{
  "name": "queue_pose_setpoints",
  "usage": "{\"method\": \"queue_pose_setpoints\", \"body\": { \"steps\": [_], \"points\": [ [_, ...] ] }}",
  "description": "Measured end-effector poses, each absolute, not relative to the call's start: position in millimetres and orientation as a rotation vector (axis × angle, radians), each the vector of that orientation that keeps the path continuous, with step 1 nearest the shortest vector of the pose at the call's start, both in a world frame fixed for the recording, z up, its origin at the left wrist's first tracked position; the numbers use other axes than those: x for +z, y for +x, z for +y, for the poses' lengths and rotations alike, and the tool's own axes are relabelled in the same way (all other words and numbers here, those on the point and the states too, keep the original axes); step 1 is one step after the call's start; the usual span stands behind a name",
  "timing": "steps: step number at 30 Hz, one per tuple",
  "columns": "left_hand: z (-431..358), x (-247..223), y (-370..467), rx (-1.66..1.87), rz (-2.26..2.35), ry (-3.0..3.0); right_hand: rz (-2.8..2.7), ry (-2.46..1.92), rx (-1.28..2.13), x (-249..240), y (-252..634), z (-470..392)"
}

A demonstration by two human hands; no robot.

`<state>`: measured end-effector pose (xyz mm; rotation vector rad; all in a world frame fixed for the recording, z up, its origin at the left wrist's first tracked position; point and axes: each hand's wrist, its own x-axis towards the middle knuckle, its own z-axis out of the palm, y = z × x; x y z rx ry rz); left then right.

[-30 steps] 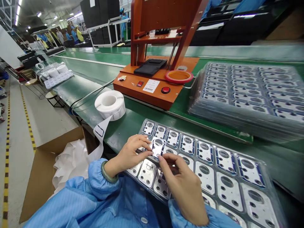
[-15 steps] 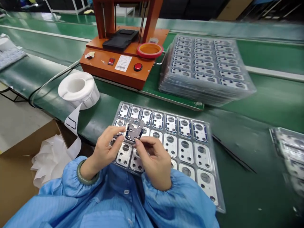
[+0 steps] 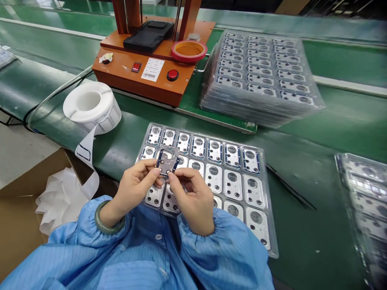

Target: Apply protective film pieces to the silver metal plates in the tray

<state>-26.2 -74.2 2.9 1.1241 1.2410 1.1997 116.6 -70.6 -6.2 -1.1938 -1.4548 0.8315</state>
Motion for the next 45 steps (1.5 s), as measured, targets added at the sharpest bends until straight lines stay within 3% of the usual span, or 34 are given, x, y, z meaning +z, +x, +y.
{"method": "queue_pose_setpoints", "body": {
  "steps": [45],
  "points": [
    [-81.4, -3.6, -32.1, 1.439, 1.478, 1.565, -1.740, -1.014, 0.912, 1.7, 120.0, -72.2]
  ]
}}
